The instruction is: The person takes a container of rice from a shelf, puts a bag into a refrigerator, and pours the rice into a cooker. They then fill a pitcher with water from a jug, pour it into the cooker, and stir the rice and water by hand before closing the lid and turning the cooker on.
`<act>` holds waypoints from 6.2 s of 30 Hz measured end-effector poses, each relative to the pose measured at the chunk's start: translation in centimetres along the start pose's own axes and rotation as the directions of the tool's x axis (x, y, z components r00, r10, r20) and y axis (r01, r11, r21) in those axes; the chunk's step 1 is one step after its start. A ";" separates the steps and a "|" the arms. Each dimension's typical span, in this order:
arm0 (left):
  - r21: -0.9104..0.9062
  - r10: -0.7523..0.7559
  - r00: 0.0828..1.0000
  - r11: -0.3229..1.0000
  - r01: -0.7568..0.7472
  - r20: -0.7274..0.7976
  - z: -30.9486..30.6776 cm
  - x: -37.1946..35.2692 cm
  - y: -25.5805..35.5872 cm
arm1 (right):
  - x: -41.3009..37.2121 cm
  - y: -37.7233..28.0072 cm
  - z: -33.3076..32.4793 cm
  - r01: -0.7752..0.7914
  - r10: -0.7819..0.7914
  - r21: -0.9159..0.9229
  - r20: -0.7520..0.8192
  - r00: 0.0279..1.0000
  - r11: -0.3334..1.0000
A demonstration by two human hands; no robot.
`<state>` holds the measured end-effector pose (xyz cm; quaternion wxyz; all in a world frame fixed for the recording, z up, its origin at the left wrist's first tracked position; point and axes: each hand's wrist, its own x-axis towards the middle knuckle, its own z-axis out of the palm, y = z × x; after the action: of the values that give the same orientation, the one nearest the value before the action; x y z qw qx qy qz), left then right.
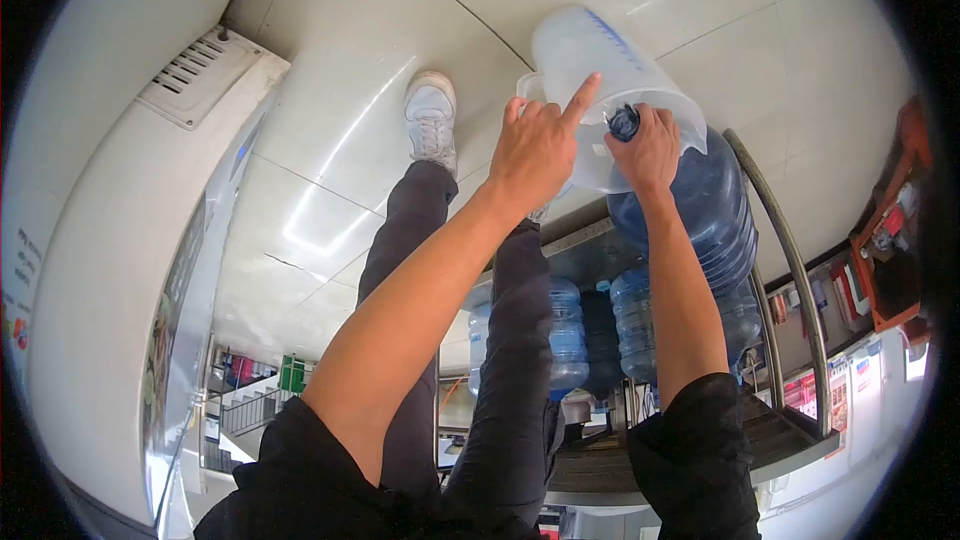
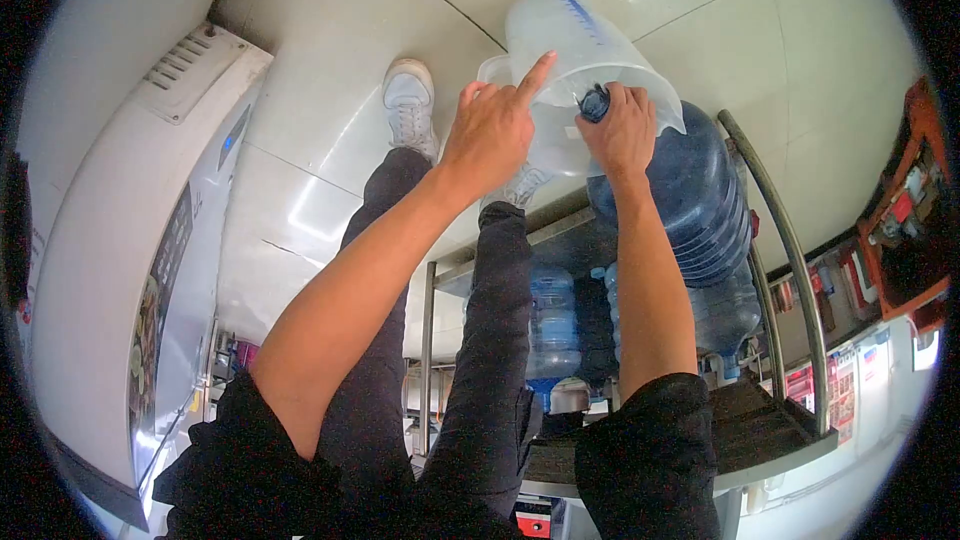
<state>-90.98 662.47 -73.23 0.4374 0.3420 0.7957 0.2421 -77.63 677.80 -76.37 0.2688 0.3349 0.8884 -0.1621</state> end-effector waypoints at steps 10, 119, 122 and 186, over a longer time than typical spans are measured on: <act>-0.010 0.001 1.000 1.000 -0.002 -0.014 -0.5 0.1 0.0 | 0.3 0.3 0.6 0.024 -0.023 0.013 -0.019 1.000 1.000; -0.594 -0.249 0.598 0.636 -0.492 -0.762 -31.1 -86.5 31.8 | -45.8 -34.8 -33.8 0.119 -0.618 0.942 0.108 0.778 0.315; -0.679 -0.287 0.643 0.522 -0.517 -0.710 -33.5 -89.5 32.6 | -46.7 -40.2 -36.8 0.266 -0.624 0.896 0.016 0.781 0.356; -0.352 -0.295 0.253 0.363 -0.863 -0.922 -58.4 -98.2 9.1 | -50.8 -80.3 -50.5 0.698 -0.620 0.534 -0.359 0.698 0.476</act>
<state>-100.58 589.15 14.30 -0.0668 0.0327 0.5216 0.8500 -119.01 617.57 2.64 0.0032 0.0458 0.8511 -0.5229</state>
